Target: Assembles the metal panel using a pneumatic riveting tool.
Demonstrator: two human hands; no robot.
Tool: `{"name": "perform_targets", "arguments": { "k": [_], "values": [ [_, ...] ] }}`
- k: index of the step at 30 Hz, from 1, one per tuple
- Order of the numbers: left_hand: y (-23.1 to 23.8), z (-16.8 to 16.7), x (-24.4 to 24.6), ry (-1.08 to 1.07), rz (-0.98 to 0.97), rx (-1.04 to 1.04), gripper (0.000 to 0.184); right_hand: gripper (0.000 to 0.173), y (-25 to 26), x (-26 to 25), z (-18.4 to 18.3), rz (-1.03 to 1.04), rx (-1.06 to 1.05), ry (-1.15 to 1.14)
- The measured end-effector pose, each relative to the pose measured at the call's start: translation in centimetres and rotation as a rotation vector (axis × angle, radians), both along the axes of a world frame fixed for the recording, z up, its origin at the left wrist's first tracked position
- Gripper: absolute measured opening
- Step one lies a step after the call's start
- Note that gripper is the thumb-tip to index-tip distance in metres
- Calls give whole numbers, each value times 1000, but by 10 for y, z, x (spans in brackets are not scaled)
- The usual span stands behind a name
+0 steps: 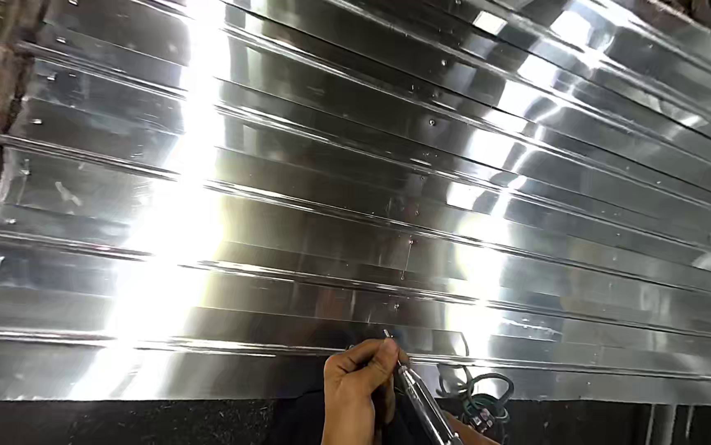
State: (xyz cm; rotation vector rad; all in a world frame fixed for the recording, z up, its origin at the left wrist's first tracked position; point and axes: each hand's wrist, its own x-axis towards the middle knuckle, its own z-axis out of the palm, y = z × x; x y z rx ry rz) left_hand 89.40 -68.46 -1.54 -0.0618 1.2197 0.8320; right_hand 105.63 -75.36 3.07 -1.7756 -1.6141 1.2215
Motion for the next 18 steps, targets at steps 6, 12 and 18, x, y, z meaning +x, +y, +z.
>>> {"name": "perform_targets", "arguments": {
  "k": [6, 12, 18],
  "values": [
    [40, -71, 26, 42, -453, 8, 27, 31, 44, 22, -44, -103, -200, -287],
    [83, -117, -14, 652, -793, 572, 30, 29, 78, 48, -92, -79, -266, -350],
    [99, -148, -133, 1388, -488, 735, 32, 27, 107, 62, -85, 16, -427, -267]
  ]
}}
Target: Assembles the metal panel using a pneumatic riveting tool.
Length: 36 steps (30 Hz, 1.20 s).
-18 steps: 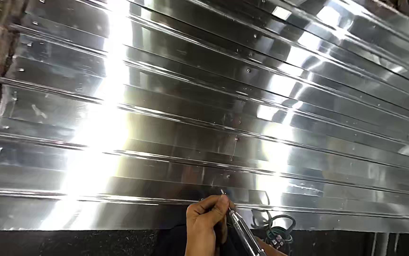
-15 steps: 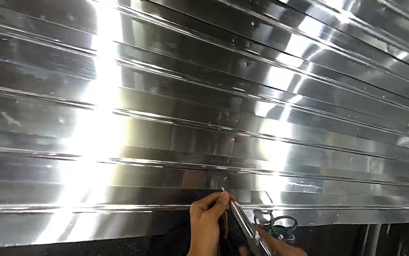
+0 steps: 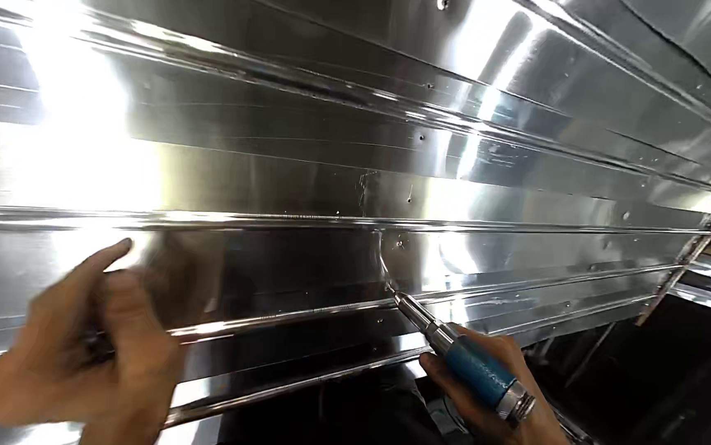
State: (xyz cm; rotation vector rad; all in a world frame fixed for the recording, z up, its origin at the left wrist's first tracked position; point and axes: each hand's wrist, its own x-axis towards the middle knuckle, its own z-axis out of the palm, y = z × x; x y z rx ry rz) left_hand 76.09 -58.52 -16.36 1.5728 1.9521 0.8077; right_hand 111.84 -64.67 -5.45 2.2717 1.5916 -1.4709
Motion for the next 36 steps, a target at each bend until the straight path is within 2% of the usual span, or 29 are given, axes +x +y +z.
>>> {"name": "perform_targets", "arguments": {
  "k": [3, 7, 12, 16, 18, 21, 23, 24, 26, 28, 29, 31, 32, 34, 36],
  "values": [
    [-8, 5, -10, 152, 4, -66, 34, 28, 19, 0, 5, 90, -102, -40],
    [-10, 0, 2, 305, -44, -14, 33, 37, 68, -8, 17, 314, -274, -139],
    [-9, -4, 6, 302, 2, 30, 34, 21, 69, -6, -4, 240, -159, -12],
    [-2, -10, 9, 294, 4, 132, 34, 22, 39, -6, -12, 291, -19, -78],
    [-4, -8, 8, 263, 0, 123, 34, 23, 19, -9, -12, 216, 49, -98],
    [-7, -2, 7, 41, 8, 72, 33, 29, -6, -13, 25, -39, 174, 31],
    [-20, 36, 24, -267, 70, -72, 30, 45, -22, -12, 66, -108, 181, 177],
    [-33, 57, 38, -494, 94, -137, 26, 47, -34, -14, 85, -114, 196, 190],
    [-66, 94, 69, -1047, 79, -335, 28, 38, -56, -23, 110, -143, 254, 229],
    [-97, 122, 94, -1552, -21, -635, 48, 33, -73, -34, 122, -167, 254, 302],
    [-111, 134, 103, -1711, -64, -792, 57, 32, -81, -40, 125, -171, 260, 312],
    [-136, 151, 119, -1846, -96, -1022, 62, 30, -99, -49, 124, -164, 304, 278],
    [-146, 155, 125, -1851, -88, -1066, 60, 31, -109, -52, 121, -161, 334, 265],
    [-161, 158, 132, -1761, -129, -1057, 53, 32, -127, -55, 115, -146, 374, 253],
    [-172, 159, 136, -1631, -229, -958, 51, 32, -139, -58, 116, -136, 392, 258]
  ]
}}
